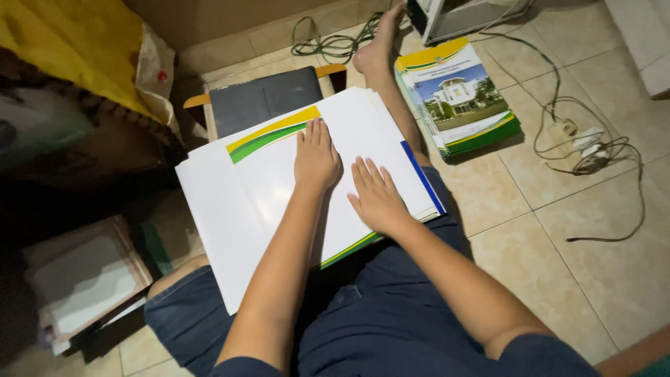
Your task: Pressing and smoothing out the pages of printed booklets to ensure they are flat and well-creased.
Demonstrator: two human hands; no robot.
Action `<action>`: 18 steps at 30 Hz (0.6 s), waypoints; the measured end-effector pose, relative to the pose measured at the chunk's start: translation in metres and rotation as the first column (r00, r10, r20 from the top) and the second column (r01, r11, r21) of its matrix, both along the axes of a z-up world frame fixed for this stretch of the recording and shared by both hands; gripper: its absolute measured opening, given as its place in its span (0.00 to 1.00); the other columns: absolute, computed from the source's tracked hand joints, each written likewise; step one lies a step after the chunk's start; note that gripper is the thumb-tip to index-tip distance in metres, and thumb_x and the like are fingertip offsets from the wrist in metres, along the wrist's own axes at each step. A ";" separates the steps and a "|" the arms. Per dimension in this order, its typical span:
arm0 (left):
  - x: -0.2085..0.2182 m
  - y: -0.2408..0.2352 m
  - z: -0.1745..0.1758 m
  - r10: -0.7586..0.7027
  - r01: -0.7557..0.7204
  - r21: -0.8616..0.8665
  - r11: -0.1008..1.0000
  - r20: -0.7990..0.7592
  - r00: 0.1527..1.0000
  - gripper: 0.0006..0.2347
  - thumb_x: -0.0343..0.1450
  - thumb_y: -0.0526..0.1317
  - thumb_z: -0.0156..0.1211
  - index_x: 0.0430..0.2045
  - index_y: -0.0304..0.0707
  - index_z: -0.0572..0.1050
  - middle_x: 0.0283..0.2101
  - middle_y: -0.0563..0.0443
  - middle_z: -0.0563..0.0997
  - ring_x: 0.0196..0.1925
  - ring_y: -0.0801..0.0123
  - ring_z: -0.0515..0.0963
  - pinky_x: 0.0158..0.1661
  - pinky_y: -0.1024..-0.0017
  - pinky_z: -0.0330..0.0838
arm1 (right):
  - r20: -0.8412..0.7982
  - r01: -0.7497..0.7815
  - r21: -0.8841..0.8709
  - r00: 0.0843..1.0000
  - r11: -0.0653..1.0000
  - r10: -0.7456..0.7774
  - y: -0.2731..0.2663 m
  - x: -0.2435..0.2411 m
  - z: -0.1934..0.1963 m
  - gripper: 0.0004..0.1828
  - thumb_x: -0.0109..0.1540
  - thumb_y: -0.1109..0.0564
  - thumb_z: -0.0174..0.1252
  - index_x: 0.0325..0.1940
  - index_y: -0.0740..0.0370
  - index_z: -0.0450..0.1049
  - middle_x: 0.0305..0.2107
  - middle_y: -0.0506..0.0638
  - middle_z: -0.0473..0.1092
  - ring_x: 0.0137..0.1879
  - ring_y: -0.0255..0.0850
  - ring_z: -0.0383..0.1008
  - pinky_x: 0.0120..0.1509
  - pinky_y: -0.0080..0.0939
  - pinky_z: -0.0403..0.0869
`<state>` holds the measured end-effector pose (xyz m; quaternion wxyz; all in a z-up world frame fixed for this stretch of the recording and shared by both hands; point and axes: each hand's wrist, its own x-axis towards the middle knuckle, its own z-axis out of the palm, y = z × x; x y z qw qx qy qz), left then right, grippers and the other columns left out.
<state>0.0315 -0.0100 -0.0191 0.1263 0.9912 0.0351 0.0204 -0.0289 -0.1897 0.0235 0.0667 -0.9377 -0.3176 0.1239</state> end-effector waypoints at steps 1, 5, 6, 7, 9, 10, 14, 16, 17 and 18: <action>-0.007 0.001 -0.002 0.011 -0.011 0.005 1.000 -0.005 1.000 0.26 0.76 0.43 0.32 0.72 0.29 0.54 0.77 0.37 0.53 0.80 0.52 0.49 0.74 0.52 0.42 | -0.005 -0.011 0.005 1.000 1.000 0.011 0.008 0.011 0.000 0.36 0.72 0.44 0.34 0.79 0.69 0.45 0.76 0.65 0.41 0.82 0.56 0.37 0.81 0.60 0.38; -0.021 0.010 -0.013 0.073 -0.046 -0.203 0.978 0.127 0.989 0.26 0.73 0.37 0.40 0.69 0.25 0.57 0.74 0.33 0.58 0.78 0.50 0.55 0.74 0.54 0.47 | 0.005 0.013 0.016 1.000 1.000 -0.014 0.046 0.054 -0.001 0.35 0.72 0.45 0.33 0.80 0.68 0.43 0.77 0.63 0.39 0.83 0.54 0.35 0.82 0.59 0.36; -0.021 0.012 -0.017 0.097 -0.052 -0.277 0.960 0.151 0.984 0.26 0.73 0.36 0.41 0.69 0.25 0.58 0.74 0.33 0.59 0.78 0.50 0.56 0.74 0.55 0.47 | 0.014 0.026 0.012 1.000 1.000 -0.026 0.054 0.064 -0.003 0.35 0.73 0.46 0.32 0.80 0.68 0.42 0.78 0.62 0.38 0.83 0.53 0.34 0.82 0.59 0.35; -0.020 0.014 -0.020 0.102 -0.057 -0.275 0.960 0.153 0.983 0.26 0.73 0.36 0.41 0.69 0.25 0.58 0.74 0.33 0.59 0.78 0.50 0.56 0.74 0.55 0.47 | 0.016 0.021 0.014 1.000 1.000 -0.021 0.060 0.066 -0.001 0.35 0.73 0.46 0.32 0.80 0.68 0.42 0.78 0.62 0.38 0.83 0.53 0.34 0.82 0.59 0.35; -0.017 0.014 -0.026 0.127 -0.074 -0.307 0.949 0.158 0.979 0.26 0.72 0.35 0.43 0.69 0.26 0.58 0.74 0.34 0.59 0.78 0.52 0.56 0.75 0.57 0.46 | 0.007 0.040 0.018 0.999 0.999 -0.040 0.066 0.070 0.002 0.34 0.73 0.46 0.31 0.80 0.67 0.42 0.78 0.62 0.38 0.83 0.52 0.33 0.82 0.58 0.34; -0.013 0.016 -0.028 0.124 -0.070 -0.307 0.949 0.160 0.979 0.26 0.72 0.35 0.43 0.69 0.26 0.58 0.74 0.34 0.59 0.78 0.52 0.56 0.75 0.57 0.46 | 0.009 0.043 0.018 0.999 0.999 -0.043 0.065 0.065 0.008 0.34 0.73 0.46 0.31 0.80 0.67 0.42 0.78 0.62 0.38 0.83 0.52 0.33 0.82 0.58 0.34; -0.013 0.013 -0.025 0.135 -0.071 -0.322 0.944 0.180 0.974 0.26 0.72 0.34 0.42 0.69 0.27 0.58 0.74 0.35 0.59 0.78 0.53 0.55 0.75 0.58 0.45 | -0.059 0.035 0.031 0.998 0.999 -0.033 0.043 0.031 0.024 0.34 0.73 0.47 0.31 0.80 0.66 0.43 0.78 0.60 0.38 0.83 0.49 0.33 0.83 0.55 0.33; -0.022 0.009 -0.025 0.149 -0.082 -0.344 0.935 0.171 0.974 0.25 0.72 0.33 0.42 0.69 0.26 0.59 0.74 0.34 0.60 0.78 0.53 0.56 0.75 0.58 0.45 | -0.100 0.025 0.034 0.995 0.999 -0.022 0.027 0.006 0.023 0.34 0.73 0.46 0.31 0.80 0.66 0.44 0.78 0.60 0.39 0.83 0.49 0.33 0.82 0.54 0.32; -0.021 0.010 -0.026 0.150 -0.081 -0.333 0.940 0.187 0.971 0.25 0.72 0.33 0.42 0.69 0.27 0.59 0.74 0.36 0.60 0.78 0.54 0.56 0.75 0.59 0.45 | -0.074 0.000 0.032 0.997 0.999 0.002 0.021 -0.002 0.022 0.34 0.73 0.45 0.32 0.80 0.66 0.45 0.77 0.60 0.41 0.83 0.50 0.35 0.82 0.55 0.34; -0.019 0.011 -0.027 0.152 -0.080 -0.321 0.944 0.204 0.967 0.26 0.73 0.33 0.43 0.69 0.28 0.59 0.74 0.37 0.59 0.78 0.55 0.56 0.75 0.59 0.45 | -0.049 -0.025 0.029 0.998 0.999 0.026 0.014 -0.009 0.021 0.35 0.72 0.45 0.33 0.79 0.67 0.46 0.77 0.61 0.42 0.83 0.51 0.37 0.82 0.56 0.35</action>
